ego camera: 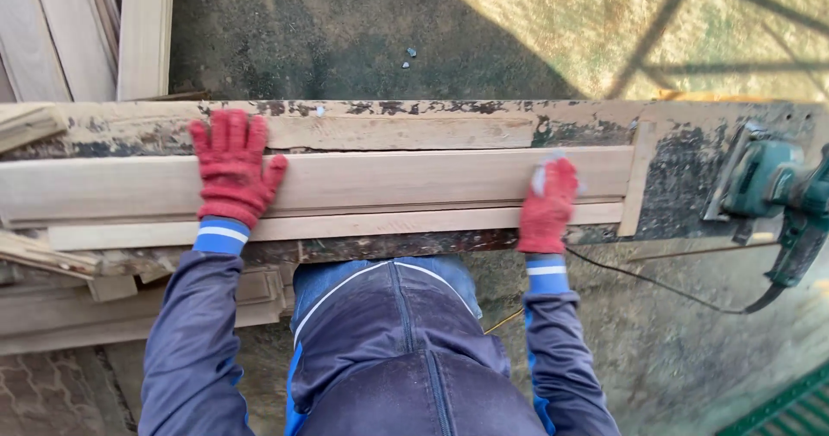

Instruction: Sanding a wooden plank using an orbital sander and manual sandpaper on a workbench.

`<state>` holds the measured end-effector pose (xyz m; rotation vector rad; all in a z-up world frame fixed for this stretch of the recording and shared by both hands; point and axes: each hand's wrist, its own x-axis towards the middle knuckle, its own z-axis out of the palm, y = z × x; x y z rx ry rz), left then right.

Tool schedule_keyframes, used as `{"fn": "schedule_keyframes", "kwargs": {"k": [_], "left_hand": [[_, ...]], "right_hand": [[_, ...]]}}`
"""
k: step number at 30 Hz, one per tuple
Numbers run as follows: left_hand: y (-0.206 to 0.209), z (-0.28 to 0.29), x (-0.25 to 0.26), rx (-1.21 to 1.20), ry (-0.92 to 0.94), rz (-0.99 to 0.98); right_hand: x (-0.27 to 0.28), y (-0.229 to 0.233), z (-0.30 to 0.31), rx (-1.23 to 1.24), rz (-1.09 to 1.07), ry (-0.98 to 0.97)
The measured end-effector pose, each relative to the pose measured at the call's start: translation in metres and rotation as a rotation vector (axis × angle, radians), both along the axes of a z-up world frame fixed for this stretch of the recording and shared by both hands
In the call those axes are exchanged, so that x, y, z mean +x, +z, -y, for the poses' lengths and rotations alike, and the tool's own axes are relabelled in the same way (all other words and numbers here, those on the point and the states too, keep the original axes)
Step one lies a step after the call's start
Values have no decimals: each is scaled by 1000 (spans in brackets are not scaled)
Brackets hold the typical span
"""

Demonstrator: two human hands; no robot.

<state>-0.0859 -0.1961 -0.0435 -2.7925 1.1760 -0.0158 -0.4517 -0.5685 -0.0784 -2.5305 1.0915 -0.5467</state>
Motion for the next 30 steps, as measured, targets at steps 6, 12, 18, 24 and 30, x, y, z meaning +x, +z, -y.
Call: {"fn": "schedule_keyframes", "kwargs": {"k": [6,12,18,24,30], "left_hand": [[-3,-3,13,-255,-175,-110],[6,-2,13,-261,-173,-167],[17,-2,14,-171,-143,-215],[15,-3,12,-189,-160,-201],[19,1,13,-315,-175,-317]], "right_hand": [[189,54,-219,205,231,518],[61,-25,-137,-129,-269,415],[69,-34,-125,-300,-564,-146],[179,40,-224,33,-120,532],[18,-25,-7,-478,-739,87]]}}
